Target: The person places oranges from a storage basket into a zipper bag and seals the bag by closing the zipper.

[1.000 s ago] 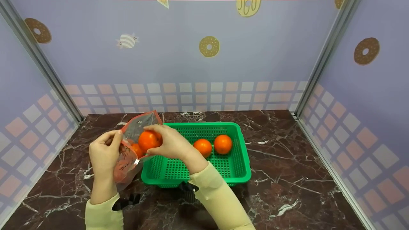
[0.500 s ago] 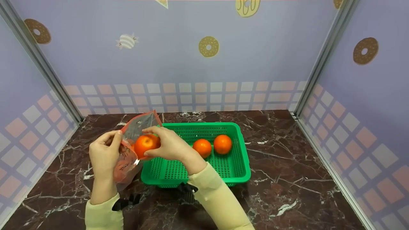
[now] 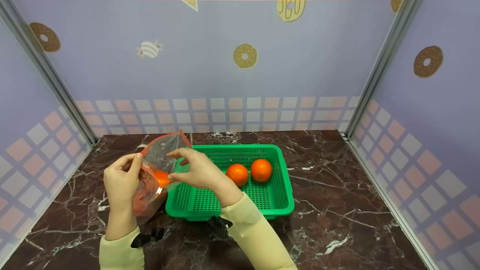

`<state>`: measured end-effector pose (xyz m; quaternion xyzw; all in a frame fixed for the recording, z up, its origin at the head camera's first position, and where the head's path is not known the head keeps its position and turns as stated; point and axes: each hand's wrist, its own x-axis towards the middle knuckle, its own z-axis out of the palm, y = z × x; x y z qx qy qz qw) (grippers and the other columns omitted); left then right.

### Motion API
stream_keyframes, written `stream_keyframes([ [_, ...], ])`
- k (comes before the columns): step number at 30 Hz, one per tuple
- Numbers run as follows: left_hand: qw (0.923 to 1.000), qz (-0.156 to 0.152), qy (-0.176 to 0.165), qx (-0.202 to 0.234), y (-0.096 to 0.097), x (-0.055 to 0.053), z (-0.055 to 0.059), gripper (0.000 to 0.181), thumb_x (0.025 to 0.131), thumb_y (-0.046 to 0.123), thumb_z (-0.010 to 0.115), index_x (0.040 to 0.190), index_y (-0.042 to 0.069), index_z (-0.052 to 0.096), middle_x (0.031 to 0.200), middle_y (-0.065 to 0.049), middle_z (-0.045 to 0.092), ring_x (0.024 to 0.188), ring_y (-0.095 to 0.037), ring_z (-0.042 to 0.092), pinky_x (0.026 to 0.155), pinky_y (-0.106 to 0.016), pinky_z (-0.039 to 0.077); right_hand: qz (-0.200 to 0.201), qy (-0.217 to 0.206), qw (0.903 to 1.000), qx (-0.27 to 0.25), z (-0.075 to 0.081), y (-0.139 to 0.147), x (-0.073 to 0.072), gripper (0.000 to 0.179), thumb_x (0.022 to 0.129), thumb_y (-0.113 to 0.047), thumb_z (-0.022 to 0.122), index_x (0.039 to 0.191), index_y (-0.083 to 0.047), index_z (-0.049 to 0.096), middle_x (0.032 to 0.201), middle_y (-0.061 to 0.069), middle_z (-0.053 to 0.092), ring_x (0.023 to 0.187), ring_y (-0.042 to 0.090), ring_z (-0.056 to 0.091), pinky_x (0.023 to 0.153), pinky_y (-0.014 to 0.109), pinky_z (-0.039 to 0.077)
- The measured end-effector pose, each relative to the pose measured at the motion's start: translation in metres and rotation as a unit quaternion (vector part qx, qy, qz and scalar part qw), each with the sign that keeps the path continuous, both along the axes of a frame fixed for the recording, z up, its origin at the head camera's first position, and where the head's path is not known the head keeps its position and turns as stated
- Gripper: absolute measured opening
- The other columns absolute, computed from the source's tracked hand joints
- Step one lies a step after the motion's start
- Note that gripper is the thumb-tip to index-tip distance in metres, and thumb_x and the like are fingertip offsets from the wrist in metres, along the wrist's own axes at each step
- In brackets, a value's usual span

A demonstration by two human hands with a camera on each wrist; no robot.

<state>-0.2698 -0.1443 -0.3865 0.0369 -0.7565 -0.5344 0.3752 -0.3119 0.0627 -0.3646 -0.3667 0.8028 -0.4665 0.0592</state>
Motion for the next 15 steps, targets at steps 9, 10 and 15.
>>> stream_keyframes([
  [9,1.0000,-0.005,-0.001,0.003,-0.0002,0.0006,0.0001,0.016,0.100,0.012,0.068,0.097,-0.001,0.078,0.067,-0.016,0.070,0.047,0.003,0.058,0.047,-0.014,0.047,-0.003,0.000,1.0000,0.000,-0.0002,0.0019,0.0025,0.054,0.093,-0.020,0.078,0.143,-0.015,0.058,0.147,0.009,0.057,0.126,0.027,0.062,0.097,0.039,0.060],
  [10,1.0000,-0.006,-0.001,0.004,-0.0002,0.0006,0.0003,0.017,0.100,0.012,0.068,0.097,-0.001,0.078,0.067,-0.016,0.070,0.048,0.003,0.058,0.048,-0.014,0.047,-0.004,0.001,1.0000,0.000,0.0001,0.0023,0.0030,0.054,0.093,-0.020,0.078,0.143,-0.015,0.058,0.147,0.009,0.057,0.126,0.027,0.062,0.097,0.040,0.060],
  [15,1.0000,-0.005,-0.005,0.004,-0.0003,0.0015,0.0016,0.017,0.100,0.013,0.068,0.097,0.000,0.079,0.068,-0.015,0.070,0.048,0.003,0.058,0.048,-0.014,0.047,-0.011,0.008,0.9999,0.001,0.0008,0.0041,0.0044,0.052,0.094,-0.021,0.077,0.143,-0.014,0.058,0.146,0.010,0.058,0.127,0.031,0.061,0.098,0.042,0.059],
])
